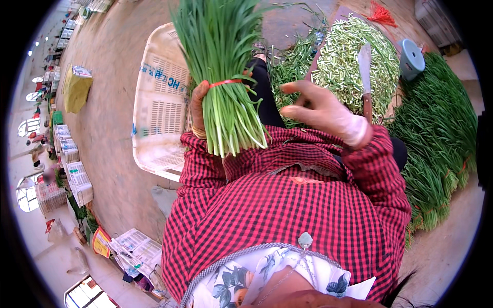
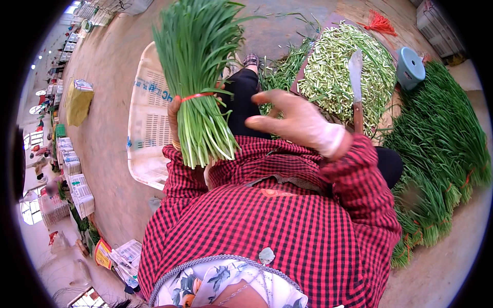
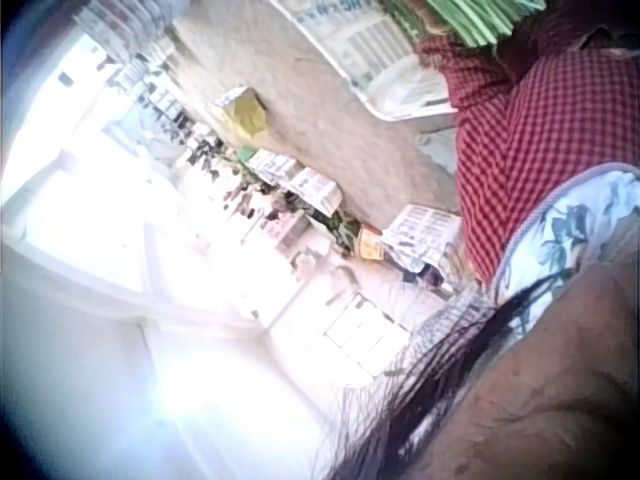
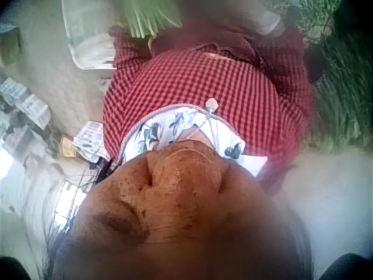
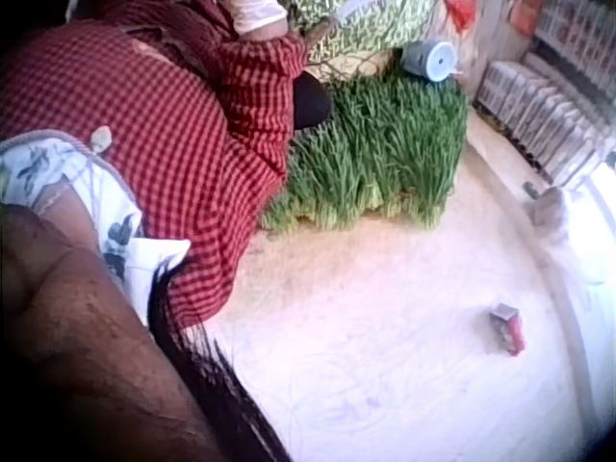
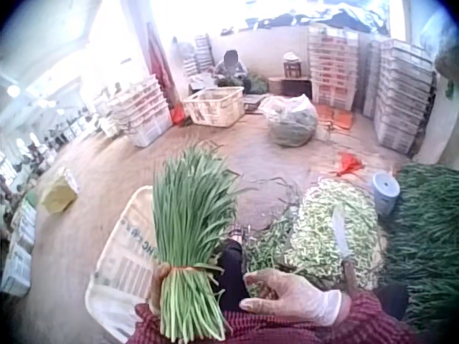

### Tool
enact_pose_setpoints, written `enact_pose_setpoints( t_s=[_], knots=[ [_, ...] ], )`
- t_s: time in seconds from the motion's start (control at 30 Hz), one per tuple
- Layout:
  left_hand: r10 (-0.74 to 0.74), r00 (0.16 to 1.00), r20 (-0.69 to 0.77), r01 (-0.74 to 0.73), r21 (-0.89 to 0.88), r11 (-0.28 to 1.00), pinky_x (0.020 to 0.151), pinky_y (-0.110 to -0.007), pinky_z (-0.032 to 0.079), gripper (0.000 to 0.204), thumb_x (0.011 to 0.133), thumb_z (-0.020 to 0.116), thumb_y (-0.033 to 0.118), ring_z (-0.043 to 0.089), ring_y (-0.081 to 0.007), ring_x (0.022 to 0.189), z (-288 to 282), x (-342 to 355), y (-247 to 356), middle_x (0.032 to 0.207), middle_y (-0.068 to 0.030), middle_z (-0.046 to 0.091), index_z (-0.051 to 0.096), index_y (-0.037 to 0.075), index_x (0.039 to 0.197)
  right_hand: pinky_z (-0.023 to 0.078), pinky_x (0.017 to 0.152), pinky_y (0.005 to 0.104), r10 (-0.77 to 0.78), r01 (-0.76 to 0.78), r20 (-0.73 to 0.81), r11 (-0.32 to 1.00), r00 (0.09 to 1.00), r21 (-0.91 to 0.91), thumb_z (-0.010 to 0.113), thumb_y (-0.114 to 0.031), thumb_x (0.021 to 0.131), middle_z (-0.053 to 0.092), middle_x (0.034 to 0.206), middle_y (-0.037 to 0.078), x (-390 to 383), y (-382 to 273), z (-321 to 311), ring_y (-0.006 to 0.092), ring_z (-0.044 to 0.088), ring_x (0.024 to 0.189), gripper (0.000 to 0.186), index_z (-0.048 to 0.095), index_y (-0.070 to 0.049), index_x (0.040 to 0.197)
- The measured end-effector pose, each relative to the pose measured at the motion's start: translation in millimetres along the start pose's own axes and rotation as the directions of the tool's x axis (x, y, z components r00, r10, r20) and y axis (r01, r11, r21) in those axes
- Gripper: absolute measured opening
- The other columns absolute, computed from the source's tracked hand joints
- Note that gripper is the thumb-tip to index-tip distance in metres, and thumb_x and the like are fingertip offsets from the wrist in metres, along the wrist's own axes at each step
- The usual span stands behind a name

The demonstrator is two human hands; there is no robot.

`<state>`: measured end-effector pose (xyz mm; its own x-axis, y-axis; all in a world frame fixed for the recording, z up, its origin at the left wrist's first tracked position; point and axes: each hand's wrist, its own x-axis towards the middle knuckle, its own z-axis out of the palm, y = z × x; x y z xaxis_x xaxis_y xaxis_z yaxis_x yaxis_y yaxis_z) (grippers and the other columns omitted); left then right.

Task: The person trims the ends of bundled chives using a knife and places them into a plastic crate.

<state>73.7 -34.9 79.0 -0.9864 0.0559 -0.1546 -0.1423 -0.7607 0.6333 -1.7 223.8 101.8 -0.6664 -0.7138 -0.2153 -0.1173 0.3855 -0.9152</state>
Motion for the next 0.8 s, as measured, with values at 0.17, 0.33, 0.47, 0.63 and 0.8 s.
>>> enact_pose_setpoints(
  t_s=[0.17,0.33,0.47,0.63,0.8],
  knots=[
    [-0.032,0.999,-0.025,0.032,-0.014,0.999,0.092,-0.043,0.055,0.081,0.083,0.061,0.054,0.065,-0.0309,0.104,25,-2,-8,0.125,-0.0197,0.06,0.042,-0.002,0.139,0.051,0.081,0.0404,-0.123,0.122,-0.029,0.992,0.992,-0.022,0.062,-0.056,0.089,0.068,0.095,0.019,33,-15,40,0.0331,0.067,0.09,0.062,0.06,0.0,0.117],
    [-0.072,0.997,0.017,0.072,-0.039,0.997,0.087,-0.04,0.058,0.082,0.081,0.064,0.052,0.066,-0.0276,0.102,30,2,-12,0.124,-0.0193,0.06,0.042,-0.002,0.139,0.05,0.075,0.0402,-0.156,0.171,-0.103,0.973,0.982,0.156,0.05,-0.039,0.1,0.066,0.087,0.019,32,11,49,0.0357,0.065,0.081,0.038,0.062,-0.004,0.11],
    [-0.107,0.994,-0.029,0.105,-0.045,0.993,0.088,-0.041,0.058,0.08,0.082,0.065,0.051,0.066,-0.028,0.104,19,7,-15,0.124,-0.0197,0.06,0.043,-0.003,0.137,0.047,0.067,0.0401,-0.178,0.179,-0.026,0.98,0.984,0.081,0.048,-0.032,0.102,0.061,0.076,0.018,20,13,44,0.0342,0.06,0.069,0.032,0.06,-0.003,0.093],
    [0.021,1.0,-0.014,-0.021,0.022,1.0,0.083,-0.038,0.061,0.083,0.086,0.062,0.05,0.063,-0.0324,0.11,-2,8,-6,0.129,-0.0277,0.054,0.036,-0.004,0.142,0.044,0.06,0.0381,0.011,-0.012,0.173,1.0,0.985,0.009,0.045,-0.027,0.103,0.054,0.065,0.011,-26,15,20,0.0266,0.052,0.058,0.032,0.055,-0.004,0.084],
    [0.011,0.987,-0.162,-0.023,-0.073,0.997,0.079,-0.039,0.062,0.079,0.087,0.06,0.052,0.068,-0.0258,0.097,-22,-2,-3,0.121,-0.0236,0.06,0.041,-0.005,0.138,0.044,0.061,0.0383,0.224,-0.212,0.121,0.972,0.967,-0.105,0.047,-0.025,0.102,0.055,0.067,0.013,-79,68,-22,0.0251,0.053,0.06,0.029,0.057,-0.002,0.087]
  ],
)
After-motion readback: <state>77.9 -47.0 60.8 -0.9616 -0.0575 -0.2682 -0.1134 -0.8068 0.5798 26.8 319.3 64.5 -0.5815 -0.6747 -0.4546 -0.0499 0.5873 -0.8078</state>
